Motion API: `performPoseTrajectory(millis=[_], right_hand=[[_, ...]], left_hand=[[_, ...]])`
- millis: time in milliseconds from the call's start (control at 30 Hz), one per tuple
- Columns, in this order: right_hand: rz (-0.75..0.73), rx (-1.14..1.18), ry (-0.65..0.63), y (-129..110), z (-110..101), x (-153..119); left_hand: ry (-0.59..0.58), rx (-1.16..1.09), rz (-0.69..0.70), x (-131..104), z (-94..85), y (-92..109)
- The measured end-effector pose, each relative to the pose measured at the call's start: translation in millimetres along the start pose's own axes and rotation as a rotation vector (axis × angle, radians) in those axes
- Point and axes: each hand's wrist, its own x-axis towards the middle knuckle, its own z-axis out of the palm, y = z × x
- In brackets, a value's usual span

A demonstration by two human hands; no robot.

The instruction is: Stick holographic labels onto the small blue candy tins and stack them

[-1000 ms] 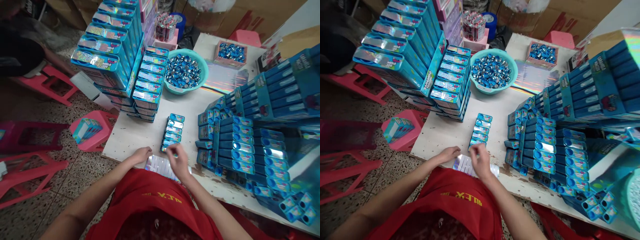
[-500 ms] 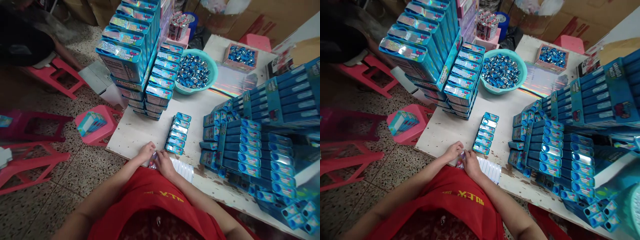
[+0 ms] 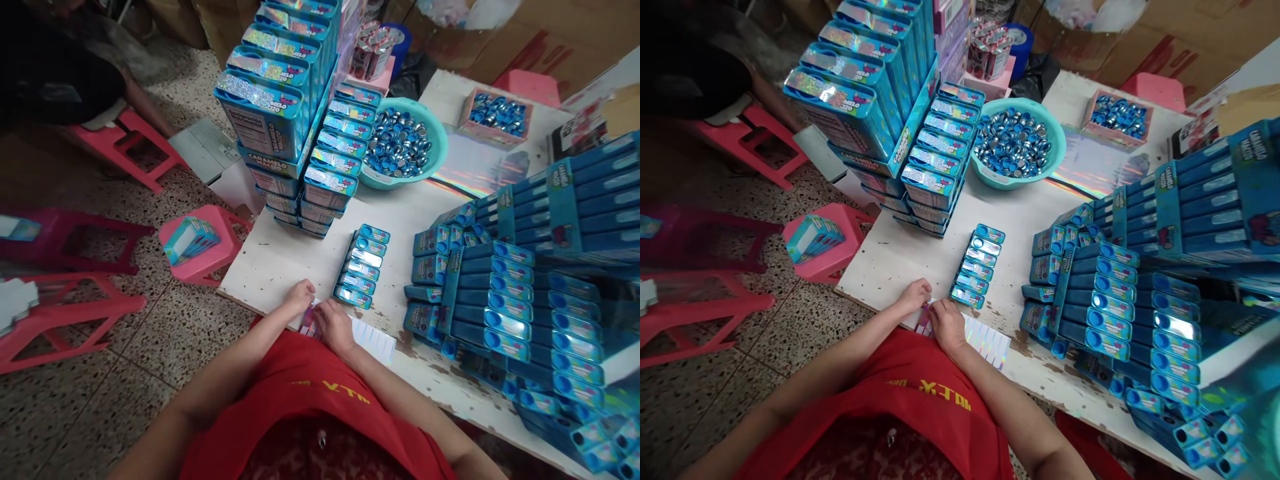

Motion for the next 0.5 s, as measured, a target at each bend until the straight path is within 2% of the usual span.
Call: performPoseTrajectory(millis=[100, 200, 300, 367, 433, 500], right_hand=[[0.041, 0.182, 0.040, -3, -1, -1], [0.122, 0.452, 0.056, -12, -12, -6], [0.232, 0.712, 0.114, -22, -32, -8], [0.283, 0.834, 0.186, -26, -46, -5], [0.317, 0.902, 0.270, -27, -59, 0], [0.354, 0.924, 0.357, -24, -69, 8]], left_hand=[[-0.004, 0.012, 0.001, 1, -1.0, 1], [-0.009, 0.039, 0.012, -4, -10.7, 7], [-0.011, -0.033, 0.130, -21, -25.3, 20], [-0.143, -0.196, 0.208, -36, -31.5, 30], [-0.313, -0.322, 0.216, -47, -32.0, 41], [-0.357, -0.328, 0.197, -48, -28.2, 52]])
